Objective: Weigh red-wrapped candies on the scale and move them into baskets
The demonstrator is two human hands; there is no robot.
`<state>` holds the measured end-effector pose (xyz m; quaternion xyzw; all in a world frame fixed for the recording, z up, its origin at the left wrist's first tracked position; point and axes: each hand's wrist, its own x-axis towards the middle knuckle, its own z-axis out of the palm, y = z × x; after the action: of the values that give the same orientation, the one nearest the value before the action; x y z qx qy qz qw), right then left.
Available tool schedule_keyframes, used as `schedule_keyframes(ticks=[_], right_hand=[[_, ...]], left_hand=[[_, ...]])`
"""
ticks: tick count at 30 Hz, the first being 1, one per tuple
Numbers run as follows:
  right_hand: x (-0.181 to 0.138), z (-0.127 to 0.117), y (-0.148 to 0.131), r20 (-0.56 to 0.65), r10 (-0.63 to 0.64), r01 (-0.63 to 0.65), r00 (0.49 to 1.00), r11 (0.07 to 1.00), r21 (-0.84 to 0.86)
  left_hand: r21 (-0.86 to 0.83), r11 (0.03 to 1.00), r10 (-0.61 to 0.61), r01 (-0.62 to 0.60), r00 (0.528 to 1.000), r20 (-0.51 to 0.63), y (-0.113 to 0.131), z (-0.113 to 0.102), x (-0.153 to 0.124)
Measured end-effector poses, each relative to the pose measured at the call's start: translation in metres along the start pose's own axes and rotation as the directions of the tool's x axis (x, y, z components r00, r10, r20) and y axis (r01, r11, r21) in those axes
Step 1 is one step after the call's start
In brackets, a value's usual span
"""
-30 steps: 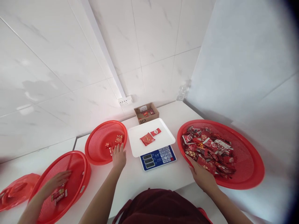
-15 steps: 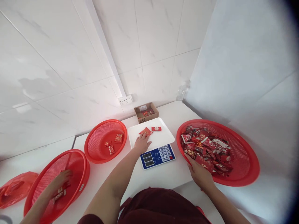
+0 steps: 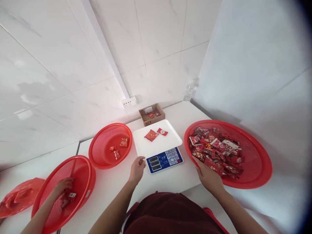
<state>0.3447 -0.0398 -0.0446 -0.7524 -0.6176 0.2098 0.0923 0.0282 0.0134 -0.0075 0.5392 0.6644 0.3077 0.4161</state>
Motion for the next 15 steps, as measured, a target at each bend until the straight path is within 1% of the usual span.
schedule_keyframes(ticks=[4, 6, 11, 15], right_hand=[[0.0, 0.0, 0.0, -0.004, -0.006, 0.005, 1.0, 1.0, -0.019], [0.0, -0.001, -0.001, 0.004, -0.001, 0.001, 1.0, 1.0, -0.02], [0.001, -0.001, -0.001, 0.011, 0.0, 0.0, 1.0, 1.0, 0.013], [0.0, -0.001, -0.001, -0.053, -0.035, 0.036, 0.998, 0.999, 0.018]], left_hand=[[-0.098, 0.985, -0.14, 0.144, 0.989, 0.048, -0.01, -0.006, -0.032], [-0.107, 0.979, -0.17, 0.176, 0.984, 0.06, -0.01, -0.004, -0.041], [-0.063, 0.983, -0.164, 0.172, 0.98, 0.115, 0.001, 0.005, -0.048], [-0.032, 0.99, -0.131, 0.139, 0.976, 0.173, 0.009, 0.011, -0.047]])
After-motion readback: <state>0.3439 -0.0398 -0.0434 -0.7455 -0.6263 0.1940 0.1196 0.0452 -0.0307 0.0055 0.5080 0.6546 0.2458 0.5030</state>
